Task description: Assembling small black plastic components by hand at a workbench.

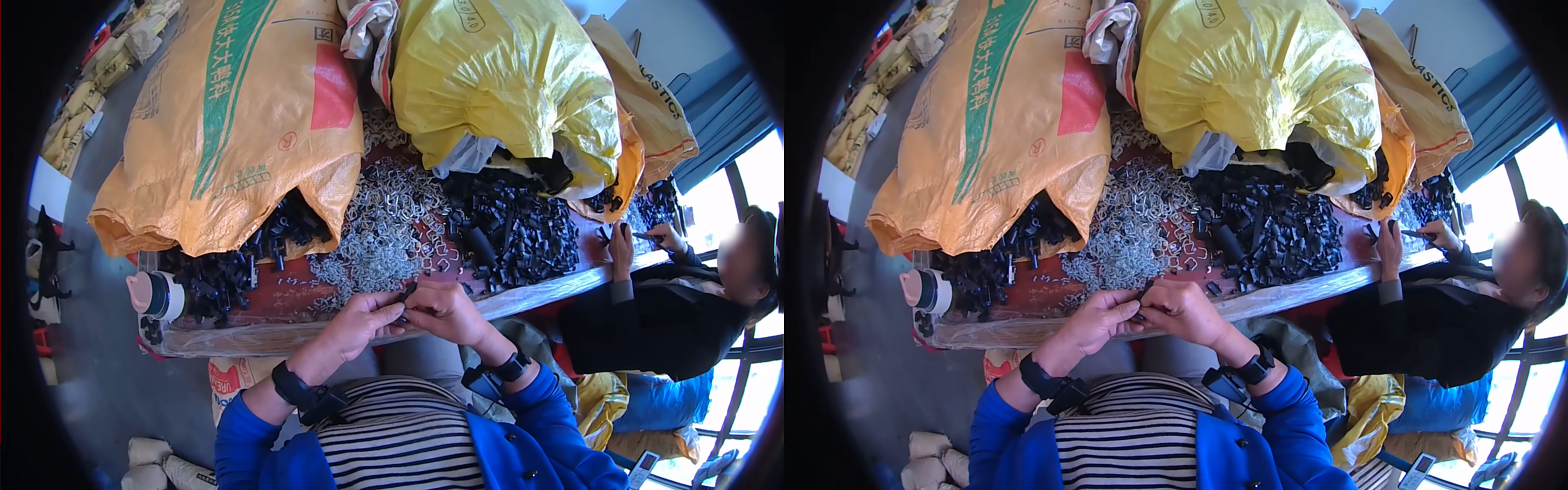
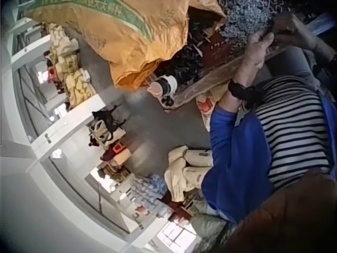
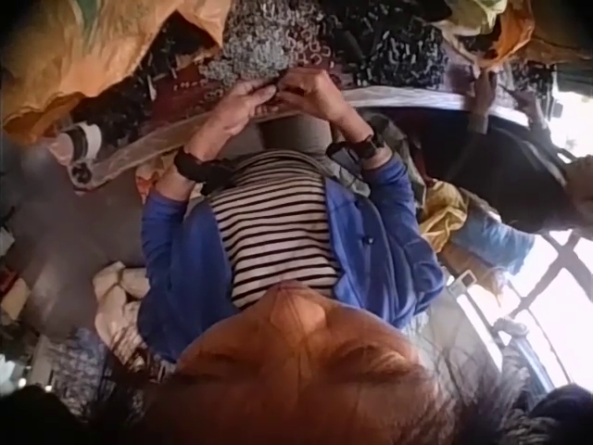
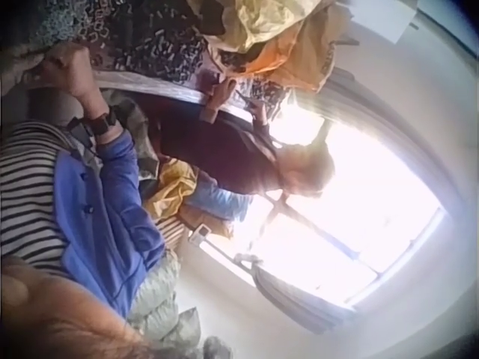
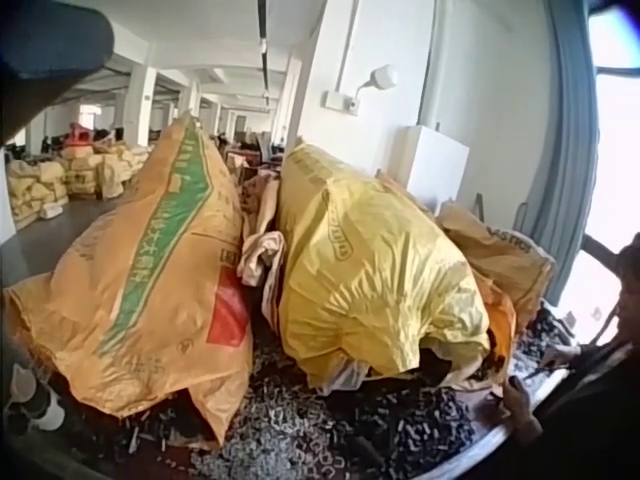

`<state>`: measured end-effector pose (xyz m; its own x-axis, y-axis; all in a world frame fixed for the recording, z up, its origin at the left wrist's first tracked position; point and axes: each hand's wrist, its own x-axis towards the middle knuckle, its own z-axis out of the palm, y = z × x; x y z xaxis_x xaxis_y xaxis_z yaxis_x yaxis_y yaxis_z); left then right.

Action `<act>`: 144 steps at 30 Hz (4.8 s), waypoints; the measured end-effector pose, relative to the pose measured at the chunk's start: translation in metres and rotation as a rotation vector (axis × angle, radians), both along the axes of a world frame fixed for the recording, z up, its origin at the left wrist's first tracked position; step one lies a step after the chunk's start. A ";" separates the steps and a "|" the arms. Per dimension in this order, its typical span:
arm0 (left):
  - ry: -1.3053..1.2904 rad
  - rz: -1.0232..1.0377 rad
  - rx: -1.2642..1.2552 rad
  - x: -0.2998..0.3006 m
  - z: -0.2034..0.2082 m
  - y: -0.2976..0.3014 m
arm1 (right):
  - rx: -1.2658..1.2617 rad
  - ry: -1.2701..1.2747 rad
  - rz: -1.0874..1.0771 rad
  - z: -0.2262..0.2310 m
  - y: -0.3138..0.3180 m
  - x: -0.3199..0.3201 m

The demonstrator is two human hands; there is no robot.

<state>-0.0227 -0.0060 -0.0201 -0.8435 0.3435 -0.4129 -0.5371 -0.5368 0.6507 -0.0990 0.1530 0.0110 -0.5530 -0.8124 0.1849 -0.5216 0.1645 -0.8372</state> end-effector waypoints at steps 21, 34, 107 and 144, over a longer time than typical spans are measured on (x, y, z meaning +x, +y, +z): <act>-0.056 0.193 0.075 -0.006 0.005 -0.020 | 0.222 0.469 -0.407 -0.052 -0.009 -0.077; 0.037 0.295 0.148 0.005 0.014 -0.003 | -0.163 -0.733 -0.156 -0.013 0.011 -0.016; -0.088 0.217 0.094 0.009 0.006 0.002 | -0.166 0.128 -0.307 -0.005 0.000 0.028; -0.027 0.344 -0.005 0.006 0.003 -0.063 | 0.236 0.446 -0.215 -0.045 -0.127 -0.114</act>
